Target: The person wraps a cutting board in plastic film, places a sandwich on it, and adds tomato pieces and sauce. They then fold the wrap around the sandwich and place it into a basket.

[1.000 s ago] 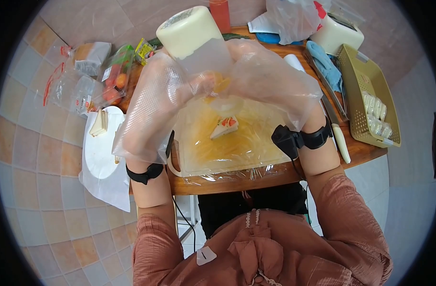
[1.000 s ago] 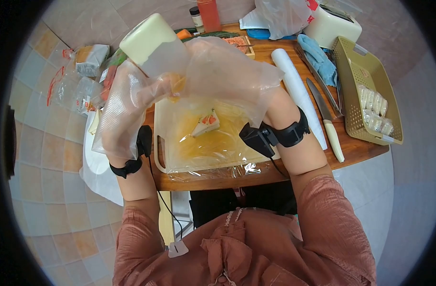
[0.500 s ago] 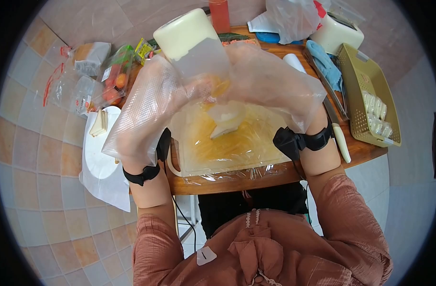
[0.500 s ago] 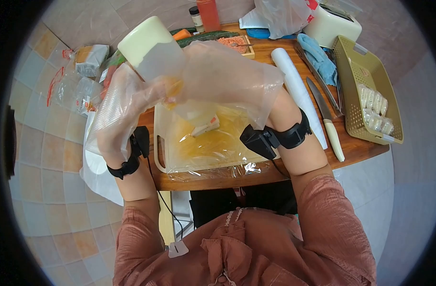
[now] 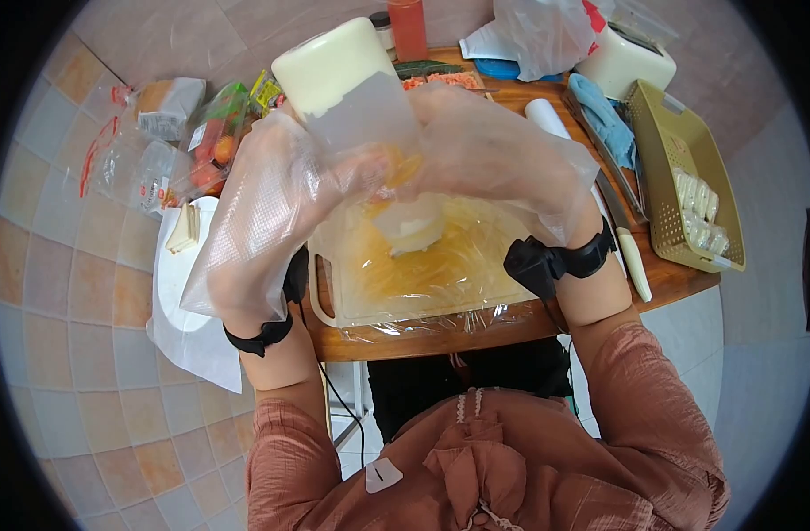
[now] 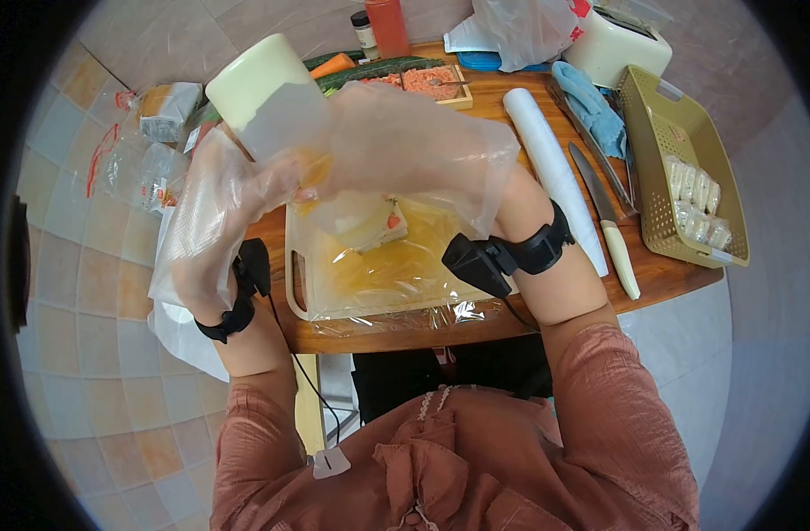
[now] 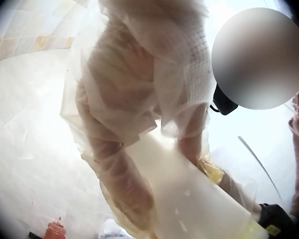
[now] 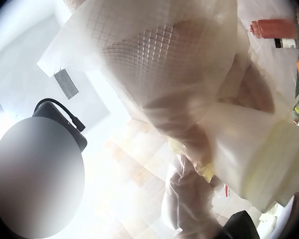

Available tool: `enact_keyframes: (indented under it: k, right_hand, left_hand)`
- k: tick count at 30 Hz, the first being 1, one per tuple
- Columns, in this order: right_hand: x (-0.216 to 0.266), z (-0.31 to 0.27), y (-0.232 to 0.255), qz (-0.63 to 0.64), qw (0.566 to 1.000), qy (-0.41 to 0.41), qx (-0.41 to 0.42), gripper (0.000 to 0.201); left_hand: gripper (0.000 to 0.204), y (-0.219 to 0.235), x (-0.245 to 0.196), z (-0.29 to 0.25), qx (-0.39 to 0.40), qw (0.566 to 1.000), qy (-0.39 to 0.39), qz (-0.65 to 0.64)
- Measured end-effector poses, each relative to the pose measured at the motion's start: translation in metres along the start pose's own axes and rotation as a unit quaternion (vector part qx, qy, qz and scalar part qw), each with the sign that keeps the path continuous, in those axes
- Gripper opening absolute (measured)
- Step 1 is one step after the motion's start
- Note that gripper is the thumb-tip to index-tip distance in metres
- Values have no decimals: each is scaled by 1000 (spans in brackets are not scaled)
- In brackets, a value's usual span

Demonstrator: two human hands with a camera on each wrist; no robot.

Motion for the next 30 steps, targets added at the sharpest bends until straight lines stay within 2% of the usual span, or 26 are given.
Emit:
enact_keyframes:
  k: [2,5,11,14,16,18,22,24,26,28,30]
  right_hand:
    - [-3,-1,-2,-1,1000,3,-9,47]
    - [-11,-4,-4,-28,999,9,-19,49]
    - [-14,-7,-2,-42,997,38,-55,46]
    - [-6,-6,2,-54,996,49,-55,40]
    - [-6,-7,2,-67,995,44,-55,37]
    - [-6,-10,12,0,989,79,-124,33]
    - [-18,0,3,-33,994,56,-83,31]
    - [-10,0,1,-90,981,141,-95,31]
    - [-12,-2,2,-98,981,136,-98,31]
    - [-2,-1,7,-106,980,132,-101,31]
    - [-3,-4,16,-65,990,61,-111,31]
  left_hand:
    - [48,-3,1,-1,8,1000,10,-14]
    - [47,0,1,-3,-20,998,-5,-54]
    - [41,0,14,2,-16,998,42,53]
    - [39,0,14,3,-40,998,32,27]
    - [34,-5,5,2,-16,1000,2,-24]
    - [34,-6,3,3,-16,1000,3,-10]
    - [32,-8,3,6,-19,1000,-18,10]
    - [32,-8,4,6,-30,999,-22,-3]
    - [33,-7,0,5,-41,999,-26,-16]
    - [34,-4,-8,2,-57,998,-26,29]
    - [35,-6,-5,4,-51,998,-29,9]
Point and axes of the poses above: each hand's wrist, its own z-axis towards the middle knuckle, its own y-axis out of the back of the hand, x = y × z, the point moved 10 cm from there along z, towards the middle knuckle, and after that the axes turned 11 degrees about y, right-handed, at the moved point
